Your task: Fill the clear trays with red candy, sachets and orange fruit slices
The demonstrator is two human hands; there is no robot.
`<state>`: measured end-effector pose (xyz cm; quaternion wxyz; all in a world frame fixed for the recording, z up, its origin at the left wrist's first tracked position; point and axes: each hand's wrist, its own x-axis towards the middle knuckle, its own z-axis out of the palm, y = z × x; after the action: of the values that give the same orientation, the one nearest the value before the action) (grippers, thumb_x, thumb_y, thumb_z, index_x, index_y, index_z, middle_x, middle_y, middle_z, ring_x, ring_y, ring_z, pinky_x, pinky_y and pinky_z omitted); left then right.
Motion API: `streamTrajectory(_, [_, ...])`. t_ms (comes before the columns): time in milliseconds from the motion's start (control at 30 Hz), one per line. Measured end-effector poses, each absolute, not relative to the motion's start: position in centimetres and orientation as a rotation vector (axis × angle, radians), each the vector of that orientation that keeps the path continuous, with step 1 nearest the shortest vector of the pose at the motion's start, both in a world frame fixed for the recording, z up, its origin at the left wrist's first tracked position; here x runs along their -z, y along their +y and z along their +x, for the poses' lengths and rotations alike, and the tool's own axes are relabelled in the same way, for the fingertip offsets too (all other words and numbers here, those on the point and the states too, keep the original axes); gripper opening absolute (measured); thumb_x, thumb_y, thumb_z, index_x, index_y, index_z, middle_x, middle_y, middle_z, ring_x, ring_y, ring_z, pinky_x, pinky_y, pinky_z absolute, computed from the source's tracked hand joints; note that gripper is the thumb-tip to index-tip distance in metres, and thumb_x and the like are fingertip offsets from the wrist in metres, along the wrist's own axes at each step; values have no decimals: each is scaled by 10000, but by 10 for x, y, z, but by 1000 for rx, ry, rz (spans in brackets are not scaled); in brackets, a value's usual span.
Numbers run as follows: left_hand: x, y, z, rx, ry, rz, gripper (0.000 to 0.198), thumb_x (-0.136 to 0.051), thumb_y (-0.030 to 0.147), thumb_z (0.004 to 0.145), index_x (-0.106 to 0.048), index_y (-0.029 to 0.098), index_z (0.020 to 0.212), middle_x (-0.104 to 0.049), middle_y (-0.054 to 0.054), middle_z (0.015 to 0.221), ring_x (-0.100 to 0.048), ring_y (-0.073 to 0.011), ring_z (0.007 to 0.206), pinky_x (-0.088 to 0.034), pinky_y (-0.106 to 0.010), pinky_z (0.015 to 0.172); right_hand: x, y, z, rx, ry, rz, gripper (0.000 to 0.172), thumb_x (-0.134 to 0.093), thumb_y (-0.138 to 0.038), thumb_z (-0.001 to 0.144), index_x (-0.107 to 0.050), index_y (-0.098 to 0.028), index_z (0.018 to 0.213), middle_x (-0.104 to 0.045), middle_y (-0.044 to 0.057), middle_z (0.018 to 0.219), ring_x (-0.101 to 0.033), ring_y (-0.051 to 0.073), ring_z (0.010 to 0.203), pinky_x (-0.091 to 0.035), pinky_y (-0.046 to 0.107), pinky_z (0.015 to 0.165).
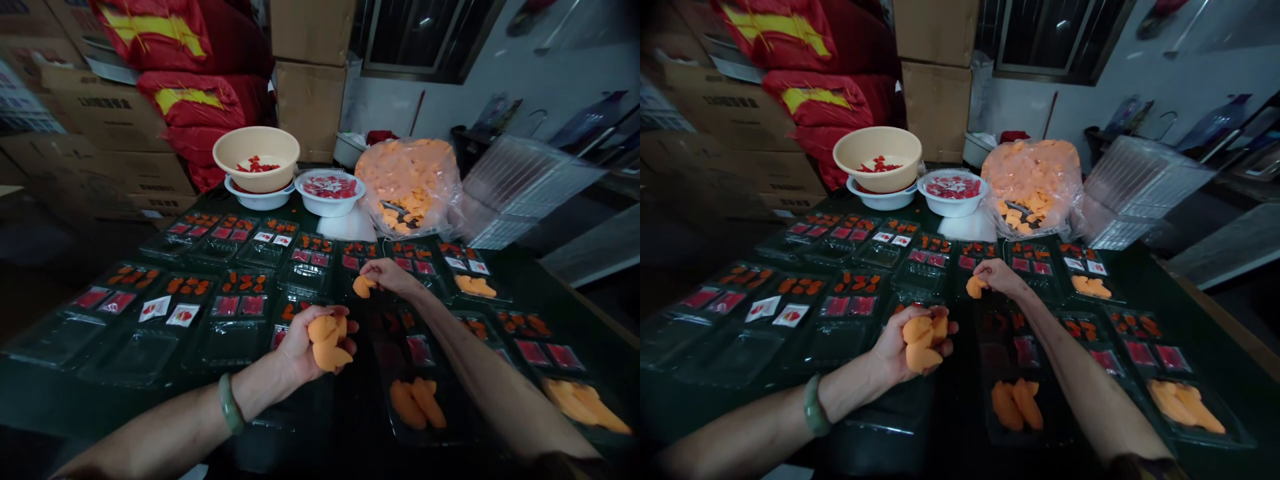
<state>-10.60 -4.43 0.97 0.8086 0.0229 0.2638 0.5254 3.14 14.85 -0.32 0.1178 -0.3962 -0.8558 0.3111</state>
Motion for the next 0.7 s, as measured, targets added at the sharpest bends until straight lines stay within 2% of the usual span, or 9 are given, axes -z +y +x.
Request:
streamTrajectory(67, [-11, -40, -109, -1159, 588, 48, 216, -524, 312, 680, -589, 181, 838, -598, -82, 786, -578, -224, 549, -401, -280, 329, 14, 146, 23, -755, -2526, -1165, 92, -518, -98, 719, -591, -145, 691, -571, 27, 637, -551, 151, 650, -419, 230, 580])
streamTrajectory(167, [-13, -32, -113, -1223, 640, 33, 192, -534, 286, 673, -595, 172, 814, -604, -83, 759, -575, -218, 548, -399, -277, 357, 21, 129, 21, -488, -2514, -1185, 127, -482, -68, 753, -585, -140, 733, -587, 116, 864, -528, 227, 902, -402, 309, 750])
streamTrajectory(267, [-14, -23, -114, -1255, 674, -1, 162, -542, 279, 685, -604, 166, 782, -613, -75, 726, -576, -208, 554, -406, -280, 400, 11, 100, 25, -271, -2433, -1131, 156, -424, -155, 839, -579, -141, 853, -578, 121, 915, -543, 214, 863, -410, 313, 756])
streamTrajectory(367, [-16, -17, -107, -1297, 697, -45, 138, -545, 265, 712, -608, 143, 729, -613, -55, 663, -581, -179, 567, -450, -286, 498, -11, 62, 30, -495, -2345, -890, 208, -441, -303, 871, -530, -177, 1010, -587, 46, 813, -555, 153, 690, -439, 250, 633])
streamTrajectory(467, [-18, -13, -95, -1337, 752, -53, 142, -546, 244, 751, -602, 128, 691, -617, -39, 634, -588, -146, 587, -461, -252, 570, -27, 29, 31, -615, -2351, -811, 277, -518, -343, 821, -515, -195, 1055, -593, 41, 862, -560, 164, 726, -443, 265, 635])
streamTrajectory(567, [-16, -13, -87, -1292, 795, -67, 200, -563, 310, 766, -595, 131, 682, -621, -31, 615, -590, -139, 570, -455, -239, 568, -30, 16, 29, -647, -2314, -892, 194, -533, -267, 785, -554, -195, 963, -594, 42, 887, -557, 177, 762, -439, 295, 675])
streamTrajectory(700, [-7, -15, -84, -1133, 728, -92, 342, -496, 437, 785, -602, 122, 703, -624, -51, 599, -594, -171, 541, -452, -277, 534, -31, 22, 36, -1096, -1998, -918, 71, -545, -244, 757, -541, -181, 790, -560, 1, 700, -525, 129, 619, -440, 239, 573])
